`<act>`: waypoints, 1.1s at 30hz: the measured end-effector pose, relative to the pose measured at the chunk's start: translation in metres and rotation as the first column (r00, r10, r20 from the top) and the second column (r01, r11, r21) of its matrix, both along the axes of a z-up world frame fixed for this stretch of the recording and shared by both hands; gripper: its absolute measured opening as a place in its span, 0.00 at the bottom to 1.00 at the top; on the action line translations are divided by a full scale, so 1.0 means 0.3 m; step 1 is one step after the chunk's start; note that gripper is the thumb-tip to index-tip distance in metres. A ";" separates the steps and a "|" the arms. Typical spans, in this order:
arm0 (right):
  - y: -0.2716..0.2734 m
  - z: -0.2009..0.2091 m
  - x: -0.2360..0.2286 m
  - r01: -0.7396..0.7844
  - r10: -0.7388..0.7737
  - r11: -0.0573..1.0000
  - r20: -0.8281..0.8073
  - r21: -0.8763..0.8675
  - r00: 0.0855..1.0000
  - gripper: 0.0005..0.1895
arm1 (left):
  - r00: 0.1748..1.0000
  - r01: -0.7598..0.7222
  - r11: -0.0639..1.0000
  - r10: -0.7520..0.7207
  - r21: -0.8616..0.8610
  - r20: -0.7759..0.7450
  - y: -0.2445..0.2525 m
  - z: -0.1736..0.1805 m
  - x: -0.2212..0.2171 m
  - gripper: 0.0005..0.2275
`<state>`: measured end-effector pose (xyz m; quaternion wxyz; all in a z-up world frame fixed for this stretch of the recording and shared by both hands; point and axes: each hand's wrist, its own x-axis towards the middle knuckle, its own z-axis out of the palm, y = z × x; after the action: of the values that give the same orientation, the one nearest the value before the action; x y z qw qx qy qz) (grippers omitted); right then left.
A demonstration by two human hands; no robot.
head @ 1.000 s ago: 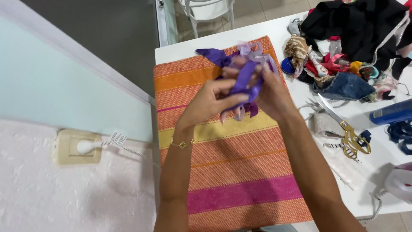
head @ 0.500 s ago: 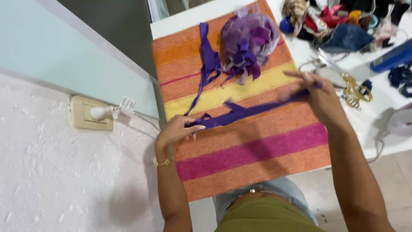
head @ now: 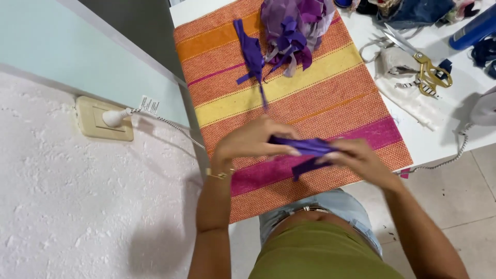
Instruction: Ironing small pieces of purple fabric on an ironing board to flatten them.
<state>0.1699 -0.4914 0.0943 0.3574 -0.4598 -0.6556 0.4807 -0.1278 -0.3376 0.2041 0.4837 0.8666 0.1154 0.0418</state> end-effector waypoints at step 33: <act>0.306 0.060 -0.075 -0.007 -0.095 0.967 -0.384 -0.256 0.918 0.16 | 0.523 -0.698 0.685 0.687 -0.208 0.505 0.036 0.047 0.237 0.21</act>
<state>0.1475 -0.3996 0.1122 0.4313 -0.4102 -0.4934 0.6342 -0.0569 -0.3267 0.2183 0.4295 0.7033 0.3064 0.4764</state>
